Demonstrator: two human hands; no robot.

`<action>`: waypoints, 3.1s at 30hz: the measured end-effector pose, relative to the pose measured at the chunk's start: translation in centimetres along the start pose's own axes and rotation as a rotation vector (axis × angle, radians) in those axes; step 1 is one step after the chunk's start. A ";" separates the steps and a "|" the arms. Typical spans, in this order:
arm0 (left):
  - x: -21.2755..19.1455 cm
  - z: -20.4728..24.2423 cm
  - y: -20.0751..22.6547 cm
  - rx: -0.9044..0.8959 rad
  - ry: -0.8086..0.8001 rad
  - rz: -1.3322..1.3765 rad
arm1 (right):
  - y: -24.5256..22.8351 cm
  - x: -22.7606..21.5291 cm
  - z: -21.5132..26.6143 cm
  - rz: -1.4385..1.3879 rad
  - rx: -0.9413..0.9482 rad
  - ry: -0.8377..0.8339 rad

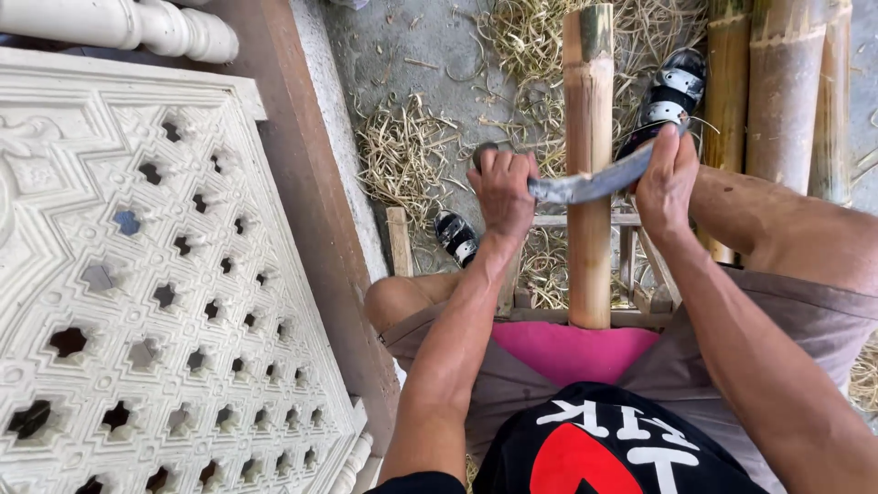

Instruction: Shaving and smoothing a bamboo pole using a curved blade.

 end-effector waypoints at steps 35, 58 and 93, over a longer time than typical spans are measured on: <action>2.5 -4.0 -1.0 0.001 0.063 0.059 | 4.1 1.8 -6.1 -0.023 -0.153 0.033; -7.6 2.8 4.0 0.056 -0.141 0.047 | 5.2 -5.4 9.1 -0.028 0.253 0.119; -5.9 2.3 3.8 0.075 -0.083 -0.004 | 5.2 -4.0 6.6 -0.018 0.184 0.154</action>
Point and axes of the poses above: each hand's wrist, its own z-axis away from the middle knuckle, its own x-axis out of the palm, y = z × x, the point moved 6 cm from there along -z, towards the middle knuckle, and after that the axes turned 15 degrees about y, right-handed, at the moved point
